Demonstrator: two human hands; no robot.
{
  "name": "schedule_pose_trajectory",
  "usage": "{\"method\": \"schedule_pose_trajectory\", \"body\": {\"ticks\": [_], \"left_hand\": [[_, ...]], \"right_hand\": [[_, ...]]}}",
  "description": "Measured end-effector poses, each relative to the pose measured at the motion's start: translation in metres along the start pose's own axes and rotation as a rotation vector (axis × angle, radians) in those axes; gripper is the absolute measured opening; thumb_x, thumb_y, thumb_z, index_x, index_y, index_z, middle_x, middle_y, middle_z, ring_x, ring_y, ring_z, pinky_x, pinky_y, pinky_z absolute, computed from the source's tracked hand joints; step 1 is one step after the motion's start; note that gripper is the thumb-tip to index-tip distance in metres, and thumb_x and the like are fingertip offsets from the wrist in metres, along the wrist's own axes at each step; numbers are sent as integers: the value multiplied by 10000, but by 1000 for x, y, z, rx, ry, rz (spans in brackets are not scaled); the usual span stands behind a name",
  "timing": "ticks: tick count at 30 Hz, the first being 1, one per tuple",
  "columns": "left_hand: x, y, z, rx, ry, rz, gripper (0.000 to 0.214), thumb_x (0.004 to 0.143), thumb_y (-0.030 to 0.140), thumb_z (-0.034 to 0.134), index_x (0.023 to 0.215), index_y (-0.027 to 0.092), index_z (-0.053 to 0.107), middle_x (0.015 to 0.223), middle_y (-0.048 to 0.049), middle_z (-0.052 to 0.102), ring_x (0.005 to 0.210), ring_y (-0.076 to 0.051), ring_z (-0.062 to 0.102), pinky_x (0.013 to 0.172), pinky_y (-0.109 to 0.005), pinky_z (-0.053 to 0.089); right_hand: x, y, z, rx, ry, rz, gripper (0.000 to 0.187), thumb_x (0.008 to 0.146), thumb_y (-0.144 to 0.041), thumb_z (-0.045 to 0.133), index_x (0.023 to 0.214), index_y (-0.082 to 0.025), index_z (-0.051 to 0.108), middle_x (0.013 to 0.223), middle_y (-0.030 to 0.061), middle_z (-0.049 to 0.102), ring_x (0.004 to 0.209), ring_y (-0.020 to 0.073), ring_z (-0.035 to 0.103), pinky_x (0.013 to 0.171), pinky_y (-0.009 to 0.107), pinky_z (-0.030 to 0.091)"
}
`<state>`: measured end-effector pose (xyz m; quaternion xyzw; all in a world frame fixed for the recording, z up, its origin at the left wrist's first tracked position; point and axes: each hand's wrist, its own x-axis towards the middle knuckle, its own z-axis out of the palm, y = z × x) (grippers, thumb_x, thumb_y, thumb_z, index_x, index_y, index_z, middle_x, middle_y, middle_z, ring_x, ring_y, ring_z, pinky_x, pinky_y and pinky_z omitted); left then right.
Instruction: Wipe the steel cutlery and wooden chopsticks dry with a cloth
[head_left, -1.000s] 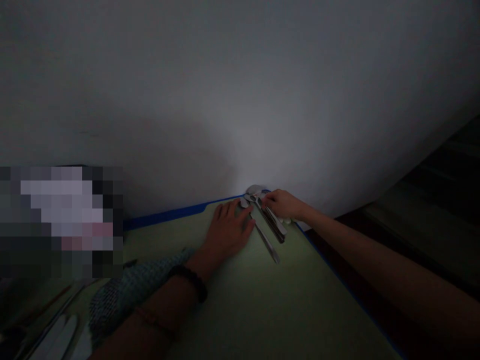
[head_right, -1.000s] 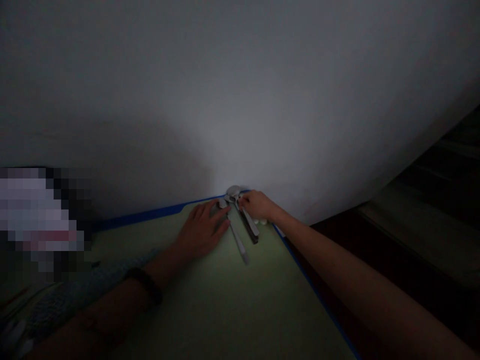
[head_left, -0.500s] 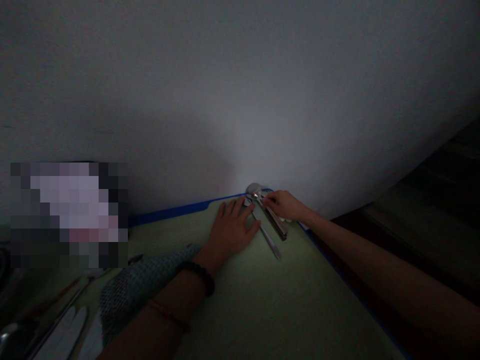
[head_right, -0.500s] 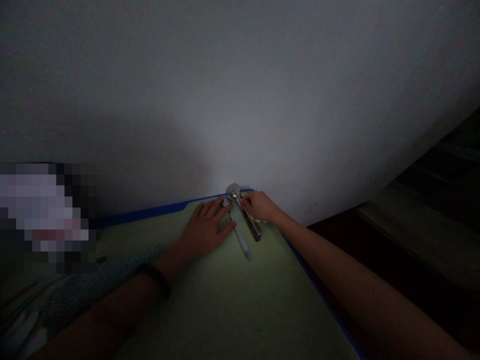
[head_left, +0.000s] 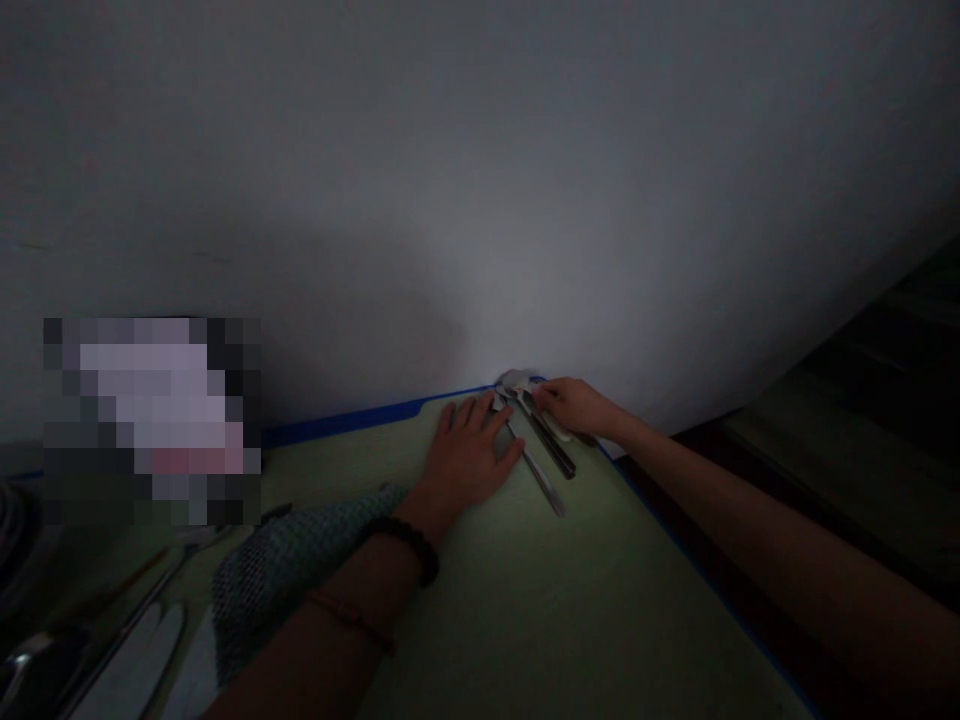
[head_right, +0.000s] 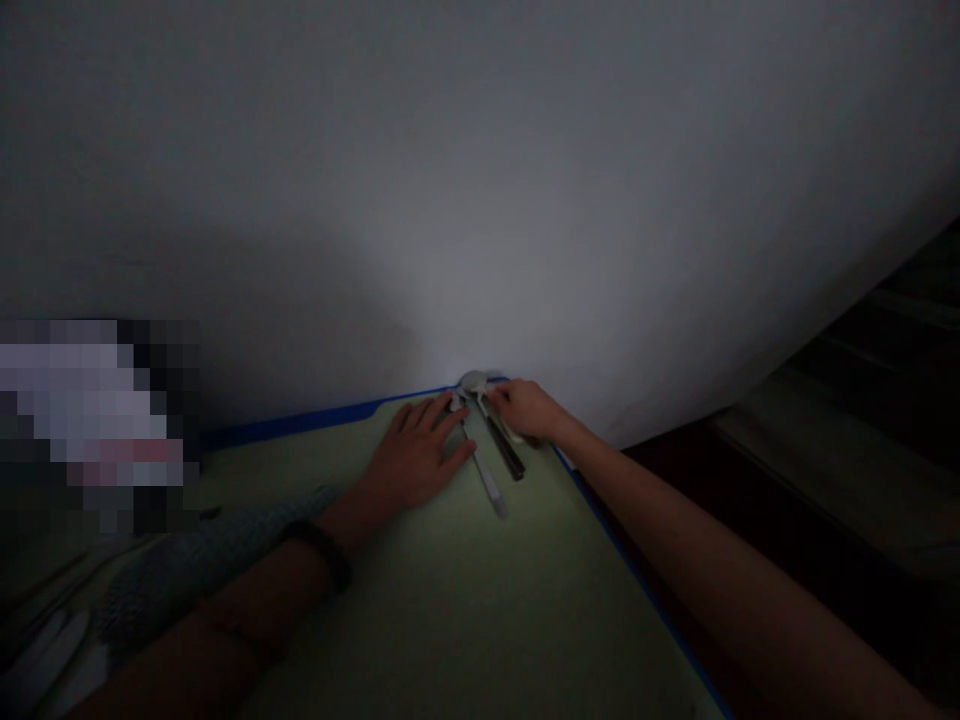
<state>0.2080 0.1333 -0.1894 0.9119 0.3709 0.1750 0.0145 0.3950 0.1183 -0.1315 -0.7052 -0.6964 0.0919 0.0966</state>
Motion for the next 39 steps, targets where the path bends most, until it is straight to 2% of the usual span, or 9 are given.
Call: {"method": "schedule_pose_trajectory", "body": {"ticks": [5, 9, 15, 20, 25, 31, 39], "left_hand": [[2, 0, 1, -4, 6, 21, 568, 912, 518, 290, 1371, 189, 351, 1482, -59, 305, 1341, -297, 256, 1092, -476, 200], [7, -1, 3, -9, -2, 53, 592, 920, 513, 265, 1385, 154, 332, 1470, -51, 333, 1351, -276, 239, 1107, -443, 185], [14, -3, 3, -15, -2, 53, 580, 893, 492, 342, 1370, 162, 356, 1443, -67, 377, 1336, -294, 260, 1104, -467, 177], [14, -2, 2, -15, 3, 45, 573, 885, 486, 358, 1362, 168, 362, 1418, -80, 405, 1320, -296, 283, 1098, -475, 185], [13, -3, 4, -18, 15, 33, 569, 883, 493, 363, 1358, 180, 348, 1415, -84, 401, 1316, -283, 291, 1098, -456, 197], [13, -4, 6, -14, 45, -16, 647, 865, 527, 375, 1328, 77, 337, 1394, -188, 384, 1301, -297, 305, 1091, -440, 217], [13, -4, 6, -14, 48, -17, 554, 897, 464, 333, 1321, 109, 345, 1362, -166, 425, 1275, -282, 345, 1082, -437, 233]], "right_hand": [[-5, 2, -4, -18, 90, 53, 410, 945, -280, 261, 822, -114, 614, 774, 97, 675, 656, 133, 581, 597, 212, 362], [-15, 1, -4, -63, 131, 86, 371, 942, -304, 291, 922, -102, 602, 857, 128, 689, 733, 159, 617, 620, 223, 370], [-31, -5, -9, -170, 106, 74, 255, 868, -232, 412, 883, -127, 643, 836, 122, 704, 739, 190, 636, 631, 253, 359], [-31, -10, -8, -241, 91, 60, 306, 862, -219, 387, 774, -122, 663, 853, 156, 694, 777, 211, 632, 661, 273, 370], [-27, -15, -3, -257, 90, 54, 327, 887, -218, 348, 852, -111, 655, 853, 151, 697, 765, 201, 636, 662, 268, 384], [-20, -20, 2, -259, 65, 19, 376, 909, -236, 320, 838, -106, 666, 862, 160, 701, 785, 198, 645, 695, 267, 407], [-13, -24, 13, -289, 23, 8, 374, 891, -218, 318, 884, -106, 675, 928, 159, 693, 857, 214, 644, 757, 290, 440]]}}
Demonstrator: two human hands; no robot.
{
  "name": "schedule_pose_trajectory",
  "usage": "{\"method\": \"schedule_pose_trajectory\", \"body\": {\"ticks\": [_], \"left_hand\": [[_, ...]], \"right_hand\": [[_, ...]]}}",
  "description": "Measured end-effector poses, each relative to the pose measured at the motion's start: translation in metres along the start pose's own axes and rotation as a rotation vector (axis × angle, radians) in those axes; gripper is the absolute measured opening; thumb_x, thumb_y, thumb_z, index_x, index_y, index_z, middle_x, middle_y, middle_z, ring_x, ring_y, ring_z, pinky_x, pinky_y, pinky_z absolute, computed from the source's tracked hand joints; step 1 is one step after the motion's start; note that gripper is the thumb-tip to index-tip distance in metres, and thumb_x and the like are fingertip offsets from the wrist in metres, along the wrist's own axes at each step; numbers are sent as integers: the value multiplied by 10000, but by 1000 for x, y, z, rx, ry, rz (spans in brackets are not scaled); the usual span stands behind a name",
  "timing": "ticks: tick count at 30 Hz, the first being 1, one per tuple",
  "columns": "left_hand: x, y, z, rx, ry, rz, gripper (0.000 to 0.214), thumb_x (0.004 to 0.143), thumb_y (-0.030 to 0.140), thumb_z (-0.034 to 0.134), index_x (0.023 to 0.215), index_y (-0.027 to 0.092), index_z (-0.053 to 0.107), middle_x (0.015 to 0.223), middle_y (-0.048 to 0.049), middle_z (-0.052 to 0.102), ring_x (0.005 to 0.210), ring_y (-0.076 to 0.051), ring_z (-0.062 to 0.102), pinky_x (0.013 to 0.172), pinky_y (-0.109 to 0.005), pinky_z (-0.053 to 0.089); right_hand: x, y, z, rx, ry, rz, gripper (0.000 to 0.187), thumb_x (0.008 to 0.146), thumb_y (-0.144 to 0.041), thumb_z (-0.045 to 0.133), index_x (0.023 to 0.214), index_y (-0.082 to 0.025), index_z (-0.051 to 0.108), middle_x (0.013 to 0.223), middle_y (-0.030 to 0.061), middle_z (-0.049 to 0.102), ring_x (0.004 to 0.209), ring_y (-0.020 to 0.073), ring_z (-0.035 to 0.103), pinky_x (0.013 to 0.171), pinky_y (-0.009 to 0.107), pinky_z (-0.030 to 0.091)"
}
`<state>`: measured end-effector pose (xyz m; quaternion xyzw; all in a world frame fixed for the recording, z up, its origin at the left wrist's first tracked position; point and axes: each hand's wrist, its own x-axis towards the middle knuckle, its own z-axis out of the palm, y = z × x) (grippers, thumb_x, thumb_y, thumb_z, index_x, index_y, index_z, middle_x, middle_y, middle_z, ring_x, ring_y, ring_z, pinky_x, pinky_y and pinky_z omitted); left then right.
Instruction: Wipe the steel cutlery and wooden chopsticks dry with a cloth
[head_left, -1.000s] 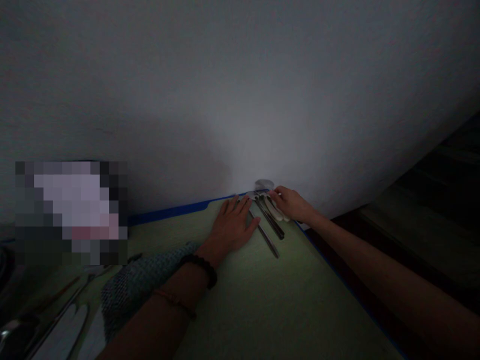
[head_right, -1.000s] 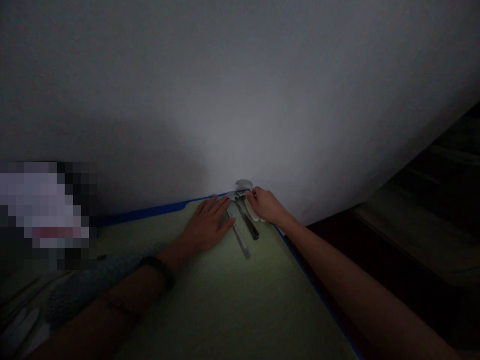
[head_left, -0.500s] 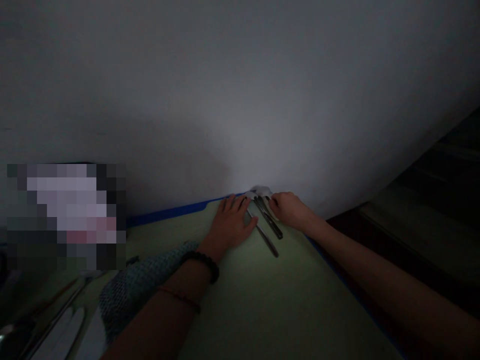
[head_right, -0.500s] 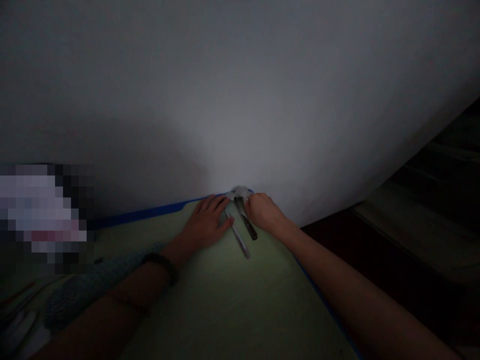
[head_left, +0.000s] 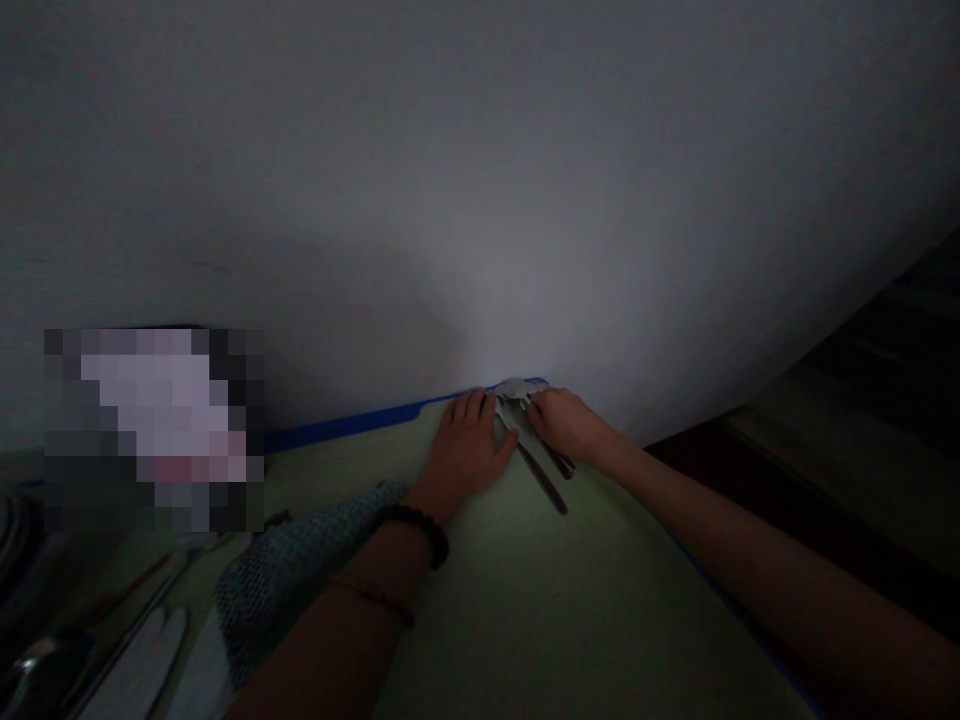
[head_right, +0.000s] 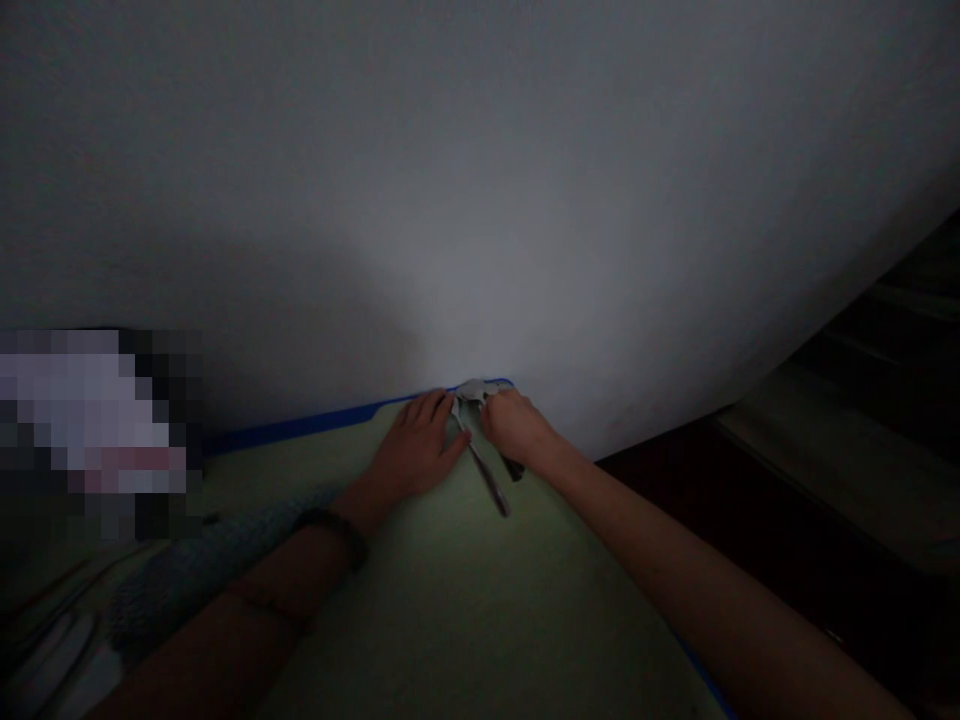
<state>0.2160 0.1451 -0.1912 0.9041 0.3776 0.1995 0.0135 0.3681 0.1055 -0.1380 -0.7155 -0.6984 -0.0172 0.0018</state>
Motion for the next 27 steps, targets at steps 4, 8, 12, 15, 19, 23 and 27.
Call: {"method": "schedule_pose_trajectory", "body": {"ticks": [4, 8, 12, 15, 19, 23, 27], "left_hand": [[0, 0, 0, -1, -10, -7, 541, 900, 441, 340, 1323, 103, 352, 1367, -168, 422, 1277, -285, 344, 1076, -438, 243], [0, 0, 0, 1, -16, -10, 549, 898, 439, 350, 1319, 88, 368, 1364, -171, 425, 1271, -284, 352, 1075, -433, 246], [0, 0, 0, 2, -14, -18, 528, 905, 422, 336, 1320, 98, 373, 1366, -156, 433, 1271, -274, 355, 1077, -434, 246], [0, 0, 0, -1, -11, -20, 521, 905, 406, 338, 1316, 88, 377, 1365, -162, 432, 1269, -278, 357, 1080, -437, 240], [0, 1, 0, -9, -9, -24, 502, 904, 397, 341, 1309, 103, 380, 1359, -155, 439, 1266, -274, 363, 1073, -434, 252], [-1, 0, 0, -20, -8, -22, 498, 902, 394, 343, 1313, 113, 368, 1362, -154, 434, 1270, -273, 358, 1076, -435, 248], [-1, 0, 0, -24, -3, -20, 493, 901, 398, 335, 1315, 131, 366, 1365, -148, 434, 1269, -278, 357, 1071, -452, 250]], "right_hand": [[1, -3, 1, -27, -21, -4, 377, 890, -209, 320, 900, -93, 679, 941, 178, 685, 883, 232, 643, 778, 313, 450], [3, -8, -1, -56, -40, 8, 366, 882, -180, 332, 927, -64, 676, 926, 207, 682, 870, 260, 654, 751, 339, 467], [6, -14, -4, -76, -49, 21, 343, 870, -142, 350, 959, -87, 677, 939, 203, 684, 882, 254, 658, 744, 329, 475], [9, -17, -5, -85, -46, 32, 307, 866, -143, 387, 965, -122, 677, 957, 186, 684, 926, 239, 646, 775, 309, 469], [9, -19, -4, -99, -42, 45, 285, 867, -152, 407, 954, -140, 678, 961, 175, 684, 949, 233, 638, 792, 306, 466], [9, -21, -5, -114, -39, 53, 282, 859, -149, 413, 970, -141, 671, 969, 174, 681, 951, 238, 636, 785, 313, 468], [5, -21, -7, -126, -48, 56, 284, 844, -160, 421, 985, -128, 665, 970, 179, 679, 935, 252, 640, 758, 321, 479]]}}
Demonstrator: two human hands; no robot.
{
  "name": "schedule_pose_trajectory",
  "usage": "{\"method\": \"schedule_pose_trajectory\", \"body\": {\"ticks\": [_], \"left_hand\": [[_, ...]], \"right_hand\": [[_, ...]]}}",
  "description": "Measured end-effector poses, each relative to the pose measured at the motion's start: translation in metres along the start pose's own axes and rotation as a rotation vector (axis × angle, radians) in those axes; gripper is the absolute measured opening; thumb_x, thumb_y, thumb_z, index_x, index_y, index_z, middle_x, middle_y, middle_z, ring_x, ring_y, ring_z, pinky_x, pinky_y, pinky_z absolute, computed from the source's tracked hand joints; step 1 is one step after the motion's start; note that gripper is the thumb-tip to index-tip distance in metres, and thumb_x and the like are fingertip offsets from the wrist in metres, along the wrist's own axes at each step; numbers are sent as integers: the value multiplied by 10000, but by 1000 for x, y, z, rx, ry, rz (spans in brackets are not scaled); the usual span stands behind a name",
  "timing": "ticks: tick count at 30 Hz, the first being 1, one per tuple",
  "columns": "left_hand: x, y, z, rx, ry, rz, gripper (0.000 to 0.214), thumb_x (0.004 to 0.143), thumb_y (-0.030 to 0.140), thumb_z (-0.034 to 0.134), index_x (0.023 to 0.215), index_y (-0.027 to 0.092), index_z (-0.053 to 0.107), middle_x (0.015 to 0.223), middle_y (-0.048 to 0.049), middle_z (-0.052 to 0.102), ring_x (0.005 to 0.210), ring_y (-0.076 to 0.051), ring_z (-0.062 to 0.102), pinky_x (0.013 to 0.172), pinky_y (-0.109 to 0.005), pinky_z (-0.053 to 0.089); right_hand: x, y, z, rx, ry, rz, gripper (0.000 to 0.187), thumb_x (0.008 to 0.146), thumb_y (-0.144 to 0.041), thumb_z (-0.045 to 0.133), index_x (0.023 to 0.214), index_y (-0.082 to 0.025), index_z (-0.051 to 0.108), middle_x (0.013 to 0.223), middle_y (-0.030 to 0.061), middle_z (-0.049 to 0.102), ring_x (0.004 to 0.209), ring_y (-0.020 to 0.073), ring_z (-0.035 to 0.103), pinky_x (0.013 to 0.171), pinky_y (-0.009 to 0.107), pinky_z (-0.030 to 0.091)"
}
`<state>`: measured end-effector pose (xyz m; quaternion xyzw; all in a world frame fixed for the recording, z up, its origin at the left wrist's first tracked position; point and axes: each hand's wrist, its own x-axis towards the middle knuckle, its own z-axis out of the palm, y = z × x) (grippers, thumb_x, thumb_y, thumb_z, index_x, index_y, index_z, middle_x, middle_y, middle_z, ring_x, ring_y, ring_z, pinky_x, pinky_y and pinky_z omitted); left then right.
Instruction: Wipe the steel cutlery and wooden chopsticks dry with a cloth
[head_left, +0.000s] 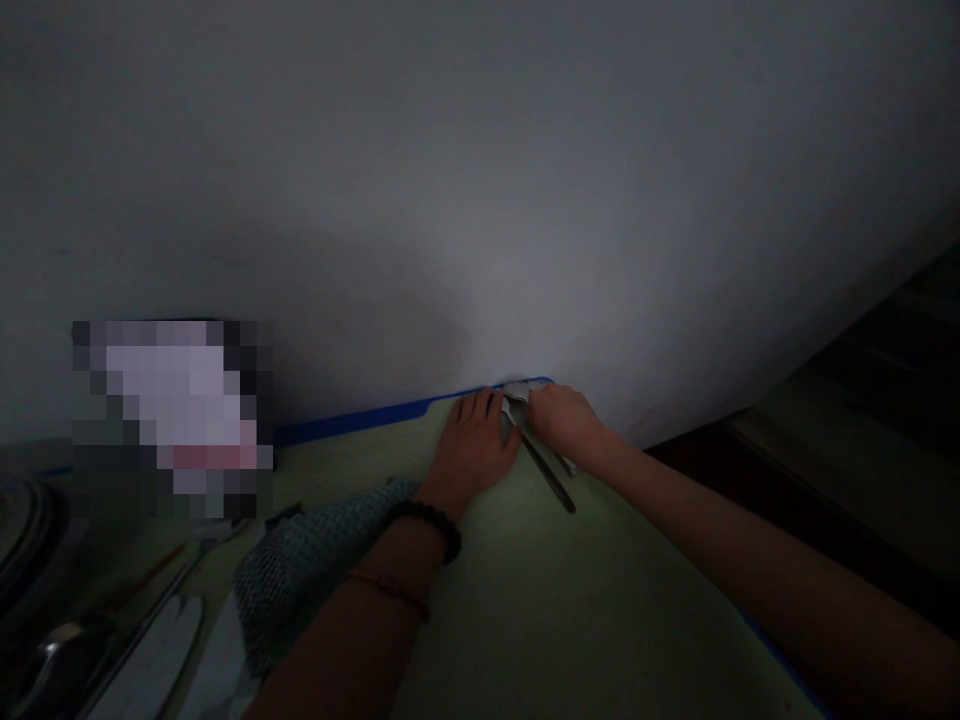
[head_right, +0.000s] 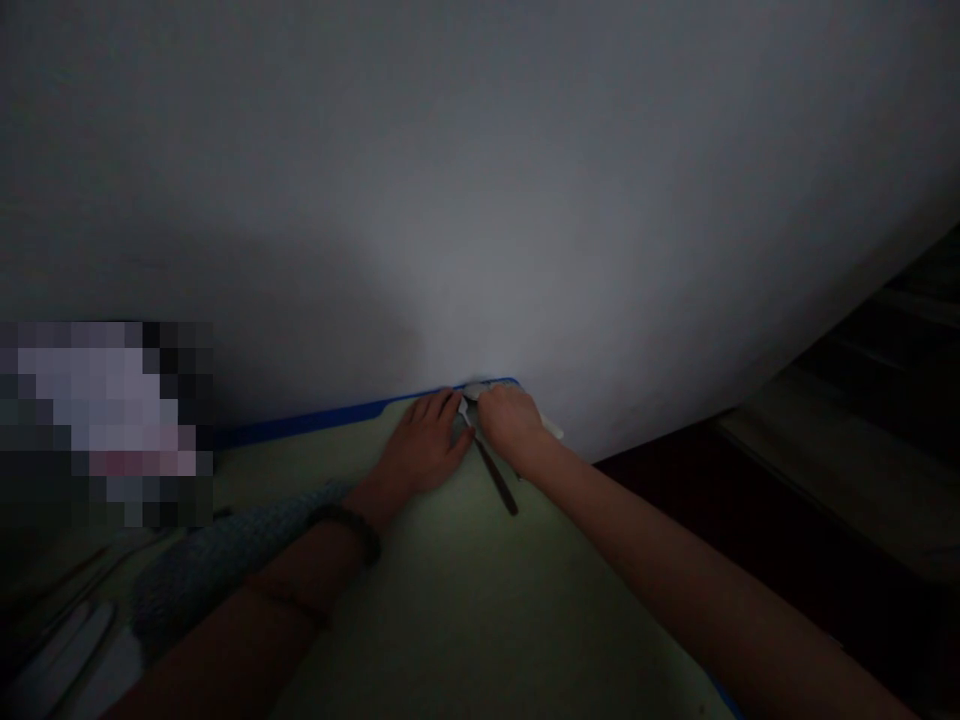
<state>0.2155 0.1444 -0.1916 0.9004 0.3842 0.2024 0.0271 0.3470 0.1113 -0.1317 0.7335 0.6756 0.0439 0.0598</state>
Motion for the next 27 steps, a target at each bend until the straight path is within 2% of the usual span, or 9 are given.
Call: {"method": "schedule_pose_trajectory", "body": {"ticks": [4, 8, 14, 27], "left_hand": [[0, 0, 0, 2, 3, 1, 506, 900, 407, 339, 1310, 113, 377, 1351, -155, 444, 1256, -281, 369, 1071, -440, 251], [1, 0, 0, 2, 3, -1, 523, 900, 418, 340, 1312, 98, 378, 1356, -161, 438, 1259, -281, 364, 1070, -432, 252], [1, 0, 0, 0, 3, 0, 501, 902, 413, 330, 1315, 132, 374, 1358, -141, 444, 1264, -276, 364, 1068, -445, 253], [1, 0, 0, 14, 4, 3, 523, 897, 431, 339, 1312, 115, 381, 1357, -145, 446, 1262, -272, 370, 1065, -425, 267]], "right_hand": [[-7, 3, -1, -14, -19, -1, 286, 821, -179, 441, 978, -108, 668, 970, 195, 675, 910, 276, 647, 725, 342, 491], [-12, 5, -1, -22, -34, 13, 295, 821, -165, 421, 967, -118, 673, 936, 185, 683, 872, 260, 658, 697, 329, 495], [-11, 3, -2, -15, -28, 43, 302, 829, -161, 406, 985, -113, 660, 927, 192, 677, 894, 265, 652, 704, 332, 491], [-14, 4, -1, 32, -40, 39, 297, 810, -156, 435, 986, -88, 665, 932, 215, 672, 891, 289, 650, 717, 368, 494]]}}
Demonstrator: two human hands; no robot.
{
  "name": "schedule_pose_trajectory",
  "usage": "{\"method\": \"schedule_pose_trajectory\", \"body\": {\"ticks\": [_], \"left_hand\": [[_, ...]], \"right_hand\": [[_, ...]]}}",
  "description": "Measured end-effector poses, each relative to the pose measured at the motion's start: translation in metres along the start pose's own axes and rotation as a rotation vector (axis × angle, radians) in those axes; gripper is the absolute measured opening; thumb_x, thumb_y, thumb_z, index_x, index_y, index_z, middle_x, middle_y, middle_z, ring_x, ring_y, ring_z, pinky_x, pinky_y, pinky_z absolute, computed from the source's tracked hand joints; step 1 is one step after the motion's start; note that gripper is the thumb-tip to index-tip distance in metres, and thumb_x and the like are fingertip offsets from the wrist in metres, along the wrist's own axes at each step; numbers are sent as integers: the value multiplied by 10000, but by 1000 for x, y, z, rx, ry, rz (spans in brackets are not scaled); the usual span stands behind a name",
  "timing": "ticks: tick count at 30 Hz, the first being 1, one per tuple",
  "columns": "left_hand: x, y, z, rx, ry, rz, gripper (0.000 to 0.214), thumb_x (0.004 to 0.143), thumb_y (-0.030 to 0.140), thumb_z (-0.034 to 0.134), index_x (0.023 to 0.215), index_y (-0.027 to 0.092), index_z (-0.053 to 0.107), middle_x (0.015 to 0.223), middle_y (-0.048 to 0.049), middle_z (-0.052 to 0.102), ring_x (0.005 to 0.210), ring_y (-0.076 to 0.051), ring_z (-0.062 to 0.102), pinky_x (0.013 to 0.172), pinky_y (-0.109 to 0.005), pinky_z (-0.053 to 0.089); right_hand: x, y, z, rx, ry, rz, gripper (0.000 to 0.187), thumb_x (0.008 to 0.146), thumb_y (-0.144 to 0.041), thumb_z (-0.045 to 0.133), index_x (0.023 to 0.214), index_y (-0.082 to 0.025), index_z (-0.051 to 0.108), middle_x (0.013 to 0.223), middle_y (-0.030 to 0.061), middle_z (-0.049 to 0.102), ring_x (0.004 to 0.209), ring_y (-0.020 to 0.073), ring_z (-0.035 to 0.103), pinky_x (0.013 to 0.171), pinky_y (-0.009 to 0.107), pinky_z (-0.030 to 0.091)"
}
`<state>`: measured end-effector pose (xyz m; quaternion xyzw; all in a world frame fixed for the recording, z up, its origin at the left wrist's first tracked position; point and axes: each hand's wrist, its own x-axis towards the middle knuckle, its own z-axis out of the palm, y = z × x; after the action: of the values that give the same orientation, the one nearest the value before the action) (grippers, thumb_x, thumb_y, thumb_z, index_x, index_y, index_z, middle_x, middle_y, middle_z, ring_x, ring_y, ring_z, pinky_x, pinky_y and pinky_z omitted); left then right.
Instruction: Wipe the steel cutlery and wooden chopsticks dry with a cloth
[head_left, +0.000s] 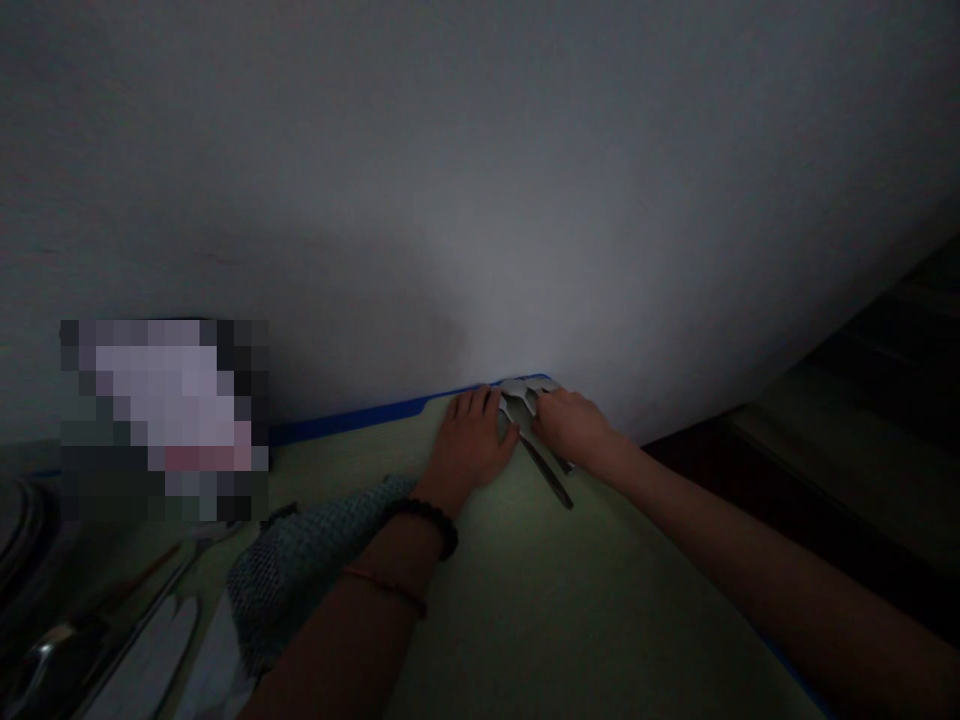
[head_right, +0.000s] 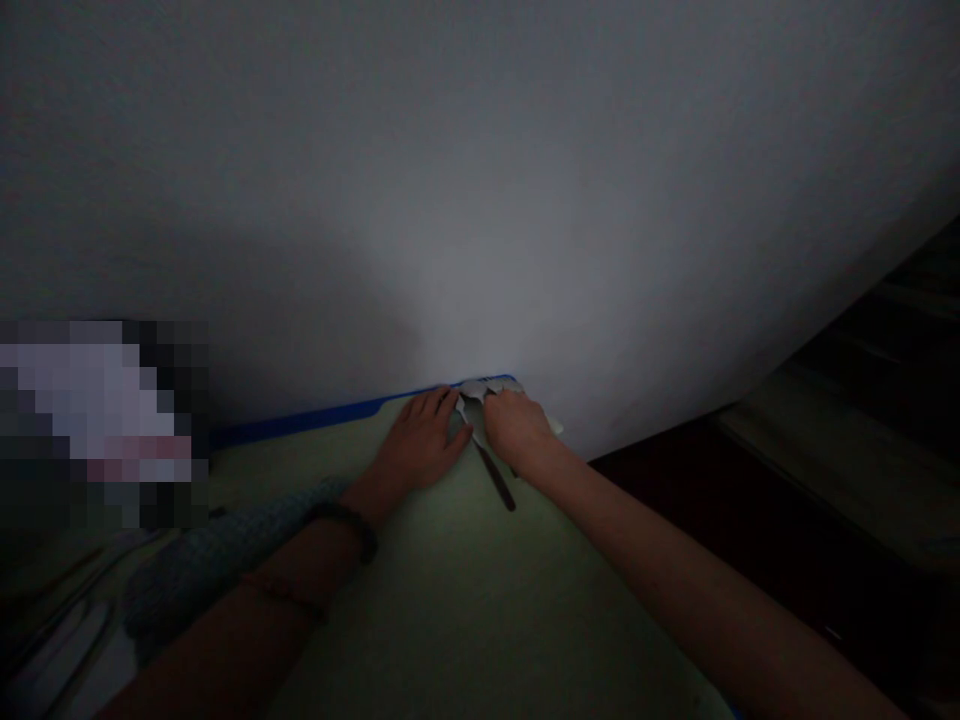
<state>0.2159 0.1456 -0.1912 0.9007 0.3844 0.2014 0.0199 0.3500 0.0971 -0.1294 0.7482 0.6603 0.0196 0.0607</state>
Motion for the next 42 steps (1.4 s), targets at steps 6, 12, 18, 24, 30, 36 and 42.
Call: {"method": "schedule_pose_trajectory", "body": {"ticks": [6, 12, 18, 24, 30, 36, 42], "left_hand": [[0, 2, -2, 11, 3, -47, 591, 894, 437, 346, 1323, 31, 333, 1381, -206, 390, 1281, -299, 342, 1072, -417, 263], [0, 2, -2, 18, -2, -47, 565, 896, 443, 345, 1288, 38, 379, 1337, -201, 444, 1262, -294, 365, 1076, -425, 254], [1, 2, -1, 25, -4, -47, 572, 893, 451, 344, 1289, 41, 394, 1334, -191, 452, 1248, -294, 374, 1070, -425, 262], [0, 2, -2, 26, 3, -48, 592, 891, 455, 353, 1292, 21, 386, 1326, -197, 455, 1246, -297, 374, 1069, -412, 261], [0, 2, -2, 32, 17, -65, 585, 892, 470, 349, 1274, 30, 402, 1312, -194, 466, 1234, -297, 386, 1059, -405, 276], [2, 3, 0, 31, 32, -81, 580, 892, 498, 341, 1244, 46, 434, 1290, -185, 489, 1220, -294, 403, 1045, -397, 302], [2, 3, 0, 19, 51, -79, 583, 889, 498, 356, 1275, 64, 411, 1312, -179, 471, 1229, -292, 393, 1047, -409, 301]], "right_hand": [[-1, -4, -3, 6, 5, 9, 305, 822, -124, 410, 991, -86, 661, 935, 213, 670, 899, 284, 651, 721, 359, 498], [-1, -1, -4, 9, -7, 28, 289, 824, -193, 452, 1011, -86, 645, 946, 206, 669, 903, 285, 648, 723, 356, 490], [-1, -1, -2, -4, -4, 22, 307, 816, -171, 430, 1004, -76, 654, 946, 214, 670, 919, 301, 646, 726, 369, 491], [-1, -5, -2, -21, 21, 26, 326, 822, -132, 385, 1009, -91, 649, 960, 205, 671, 919, 294, 647, 713, 378, 501], [-5, -6, -3, -29, 31, 41, 327, 839, -129, 369, 993, -103, 657, 927, 201, 677, 890, 288, 656, 698, 382, 503], [-11, -5, -3, -37, 47, 42, 321, 828, -129, 377, 952, -111, 673, 915, 194, 678, 877, 294, 659, 686, 384, 501], [-11, -5, -2, -41, 56, 56, 313, 833, -147, 378, 922, -118, 677, 890, 181, 684, 850, 288, 668, 664, 369, 503]]}}
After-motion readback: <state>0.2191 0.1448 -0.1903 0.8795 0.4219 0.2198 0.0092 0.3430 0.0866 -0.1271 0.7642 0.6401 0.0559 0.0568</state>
